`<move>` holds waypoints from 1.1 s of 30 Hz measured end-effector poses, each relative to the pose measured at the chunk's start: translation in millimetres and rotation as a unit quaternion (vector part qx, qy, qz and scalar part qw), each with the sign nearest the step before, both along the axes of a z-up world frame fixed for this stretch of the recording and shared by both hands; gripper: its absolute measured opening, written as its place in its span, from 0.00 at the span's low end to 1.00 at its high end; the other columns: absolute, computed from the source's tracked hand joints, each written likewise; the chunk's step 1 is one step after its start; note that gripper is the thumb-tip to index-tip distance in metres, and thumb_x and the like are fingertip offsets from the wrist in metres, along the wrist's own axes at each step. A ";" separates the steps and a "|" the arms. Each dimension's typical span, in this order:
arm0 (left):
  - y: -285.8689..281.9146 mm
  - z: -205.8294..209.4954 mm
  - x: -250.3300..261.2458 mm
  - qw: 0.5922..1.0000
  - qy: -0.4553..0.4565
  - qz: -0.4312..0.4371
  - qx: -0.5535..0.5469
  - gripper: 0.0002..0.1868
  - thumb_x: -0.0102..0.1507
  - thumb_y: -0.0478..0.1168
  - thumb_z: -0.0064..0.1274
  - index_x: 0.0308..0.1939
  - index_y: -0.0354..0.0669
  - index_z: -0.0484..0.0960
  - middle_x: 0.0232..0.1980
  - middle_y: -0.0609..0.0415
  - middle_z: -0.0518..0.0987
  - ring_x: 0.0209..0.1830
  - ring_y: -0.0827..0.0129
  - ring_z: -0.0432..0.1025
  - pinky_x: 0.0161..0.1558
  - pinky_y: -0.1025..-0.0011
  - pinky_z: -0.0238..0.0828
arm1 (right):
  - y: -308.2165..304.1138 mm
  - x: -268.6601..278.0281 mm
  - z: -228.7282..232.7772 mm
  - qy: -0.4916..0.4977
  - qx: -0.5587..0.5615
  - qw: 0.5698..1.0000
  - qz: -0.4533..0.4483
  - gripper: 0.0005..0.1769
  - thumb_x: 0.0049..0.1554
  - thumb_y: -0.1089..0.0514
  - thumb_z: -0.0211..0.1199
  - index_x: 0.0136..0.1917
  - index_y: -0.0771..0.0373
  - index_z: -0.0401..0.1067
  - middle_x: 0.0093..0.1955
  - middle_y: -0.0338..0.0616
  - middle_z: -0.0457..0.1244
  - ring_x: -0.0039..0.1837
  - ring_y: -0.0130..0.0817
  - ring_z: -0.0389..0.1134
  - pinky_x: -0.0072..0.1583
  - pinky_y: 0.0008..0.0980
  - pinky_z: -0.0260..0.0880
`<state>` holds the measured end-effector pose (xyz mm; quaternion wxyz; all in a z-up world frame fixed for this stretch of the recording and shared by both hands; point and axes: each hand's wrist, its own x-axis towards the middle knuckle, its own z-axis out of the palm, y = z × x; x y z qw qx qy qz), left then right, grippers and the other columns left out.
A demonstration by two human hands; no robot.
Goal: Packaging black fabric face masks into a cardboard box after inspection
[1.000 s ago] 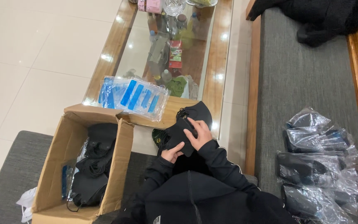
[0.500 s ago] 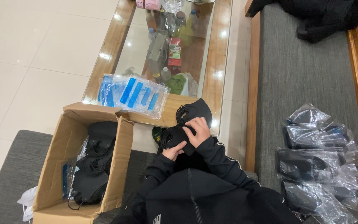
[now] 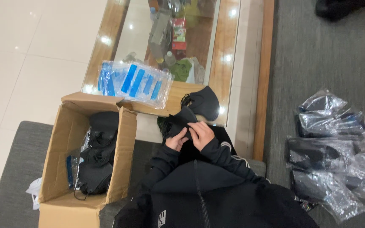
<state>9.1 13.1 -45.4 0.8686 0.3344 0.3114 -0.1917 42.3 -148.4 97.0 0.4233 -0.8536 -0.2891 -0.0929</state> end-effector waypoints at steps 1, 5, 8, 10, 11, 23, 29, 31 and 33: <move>0.1 7.8 0.2 1.000 0.009 -0.001 0.001 0.42 0.62 0.52 0.71 0.75 0.52 0.66 0.63 0.40 0.79 0.61 0.50 0.75 0.58 0.41 0.73 | -1.0 2.3 -4.1 0.009 0.001 1.000 -0.001 0.10 0.63 0.60 0.61 0.56 0.61 0.77 0.45 0.47 0.69 0.50 0.50 0.71 0.53 0.38 0.73; 4.4 26.7 0.7 0.999 0.013 -0.032 -0.017 0.45 0.62 0.54 0.70 0.75 0.45 0.63 0.63 0.36 0.75 0.63 0.46 0.72 0.60 0.41 0.72 | -3.5 10.1 -13.1 0.008 0.041 0.998 -0.049 0.09 0.59 0.57 0.68 0.54 0.53 0.80 0.43 0.43 0.71 0.48 0.45 0.72 0.51 0.36 0.74; 12.4 29.1 10.2 0.997 0.026 -0.029 -0.064 0.34 0.62 0.54 0.68 0.65 0.38 0.76 0.55 0.39 0.81 0.53 0.48 0.79 0.53 0.45 0.80 | -6.7 22.4 -7.8 0.051 0.105 0.990 -0.084 0.09 0.57 0.56 0.73 0.52 0.49 0.82 0.43 0.40 0.71 0.47 0.43 0.74 0.51 0.35 0.74; 17.0 23.5 10.7 0.995 0.035 -0.036 -0.092 0.29 0.64 0.55 0.65 0.59 0.36 0.82 0.55 0.40 0.83 0.50 0.47 0.81 0.51 0.46 0.81 | -12.8 31.9 -18.2 0.086 0.124 0.983 -0.102 0.09 0.56 0.55 0.74 0.51 0.47 0.83 0.41 0.37 0.71 0.46 0.41 0.74 0.51 0.34 0.74; 18.5 19.8 9.2 0.992 0.020 -0.023 -0.125 0.26 0.66 0.54 0.61 0.57 0.36 0.83 0.53 0.37 0.83 0.49 0.45 0.81 0.50 0.46 0.82 | -17.8 38.2 -29.6 0.124 0.148 0.974 -0.123 0.11 0.56 0.56 0.75 0.53 0.53 0.81 0.40 0.43 0.70 0.44 0.39 0.73 0.48 0.36 0.73; 7.8 48.7 -3.6 0.981 -0.076 0.099 -0.148 0.15 0.70 0.39 0.54 0.56 0.32 0.82 0.54 0.34 0.81 0.49 0.43 0.79 0.53 0.47 0.84 | -58.0 80.4 -70.7 0.335 0.123 0.904 -0.236 0.17 0.63 0.54 0.65 0.64 0.56 0.72 0.27 0.34 0.66 0.34 0.29 0.69 0.45 0.31 0.70; -3.2 95.1 -4.7 0.986 -0.085 0.114 -0.084 0.14 0.66 0.36 0.60 0.53 0.31 0.84 0.55 0.36 0.81 0.51 0.48 0.80 0.56 0.50 0.80 | -56.2 74.5 -38.0 0.330 0.004 0.915 -0.233 0.27 0.64 0.52 0.62 0.73 0.59 0.65 0.38 0.44 0.69 0.47 0.45 0.71 0.56 0.47 0.70; 0.4 85.3 -4.1 0.990 -0.084 0.080 -0.079 0.16 0.67 0.41 0.60 0.56 0.38 0.85 0.56 0.40 0.81 0.51 0.49 0.80 0.56 0.53 0.81 | -53.0 72.4 -26.9 0.333 -0.022 0.915 -0.229 0.29 0.64 0.51 0.60 0.76 0.57 0.62 0.42 0.49 0.70 0.51 0.52 0.72 0.59 0.52 0.70; 0.5 76.8 -3.7 0.992 -0.068 0.088 -0.067 0.16 0.66 0.41 0.61 0.57 0.43 0.85 0.54 0.40 0.83 0.51 0.44 0.80 0.55 0.48 0.80 | -50.0 70.7 -19.4 0.349 -0.064 0.907 -0.225 0.30 0.66 0.47 0.56 0.79 0.50 0.58 0.58 0.63 0.69 0.63 0.62 0.69 0.65 0.57 0.66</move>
